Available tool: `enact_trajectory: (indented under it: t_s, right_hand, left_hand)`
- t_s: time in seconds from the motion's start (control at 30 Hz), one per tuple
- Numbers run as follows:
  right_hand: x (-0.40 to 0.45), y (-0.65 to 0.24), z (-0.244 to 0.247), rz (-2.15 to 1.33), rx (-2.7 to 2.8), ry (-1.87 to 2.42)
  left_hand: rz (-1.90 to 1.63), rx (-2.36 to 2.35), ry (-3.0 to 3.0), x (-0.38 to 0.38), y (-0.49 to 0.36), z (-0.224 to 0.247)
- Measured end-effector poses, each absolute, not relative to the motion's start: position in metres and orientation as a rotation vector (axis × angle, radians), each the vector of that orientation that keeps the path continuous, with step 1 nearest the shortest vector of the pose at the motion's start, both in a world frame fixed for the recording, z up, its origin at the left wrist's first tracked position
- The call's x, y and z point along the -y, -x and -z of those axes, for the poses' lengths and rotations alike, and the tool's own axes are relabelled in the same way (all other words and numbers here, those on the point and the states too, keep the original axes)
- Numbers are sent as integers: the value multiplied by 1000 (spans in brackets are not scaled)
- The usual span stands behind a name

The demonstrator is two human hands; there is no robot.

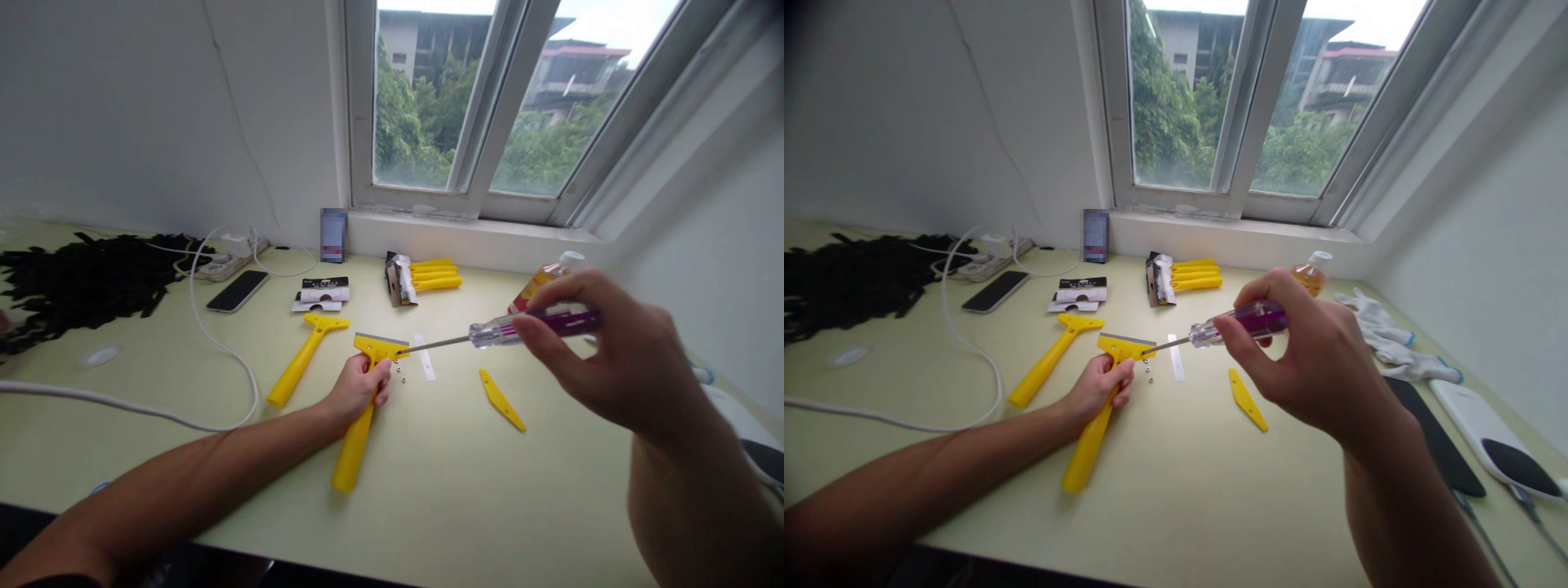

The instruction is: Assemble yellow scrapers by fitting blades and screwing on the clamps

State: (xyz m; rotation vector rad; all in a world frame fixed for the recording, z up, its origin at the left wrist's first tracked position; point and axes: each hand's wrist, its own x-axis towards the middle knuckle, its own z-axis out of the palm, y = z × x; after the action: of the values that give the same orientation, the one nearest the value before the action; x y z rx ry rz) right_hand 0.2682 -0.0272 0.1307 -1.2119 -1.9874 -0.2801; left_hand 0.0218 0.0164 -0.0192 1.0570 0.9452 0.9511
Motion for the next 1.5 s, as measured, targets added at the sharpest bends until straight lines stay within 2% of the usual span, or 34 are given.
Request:
enact_trajectory:
  t_s: [0.13, 0.3, 0.43, 0.57, 0.97, 1.13, 1.23, 1.4, 1.5]
  right_hand:
    - [38, -261, -132, 159, 2184, 1029]
    - [41, -254, -131, 282, 2088, 1177]
    - [39, -262, -133, 165, 2188, 1152]
    - [38, -266, -133, 350, 2056, 1285]
    - [31, -285, -137, 87, 2244, 1230]
    - [28, -276, -135, 359, 2024, 1448]
    - [29, -271, -134, 255, 2161, 1279]
    - [31, -266, -131, 474, 1991, 1249]
    - [32, -265, -131, 290, 2170, 1156]
  left_hand:
    - [-959, -958, -1059, -17, -21, 18]
    - [-968, -956, -1067, -17, -22, 20]
    - [-979, -966, -1051, -16, -23, 20]
    - [-978, -960, -1071, -15, -23, 20]
    - [-1008, -979, -1078, -16, -23, 21]
    - [-999, -991, -1078, -17, -23, 21]
    - [-1006, -987, -1064, -16, -23, 20]
    - [-990, -971, -1102, -16, -23, 20]
    - [-998, -992, -1081, -16, -23, 21]
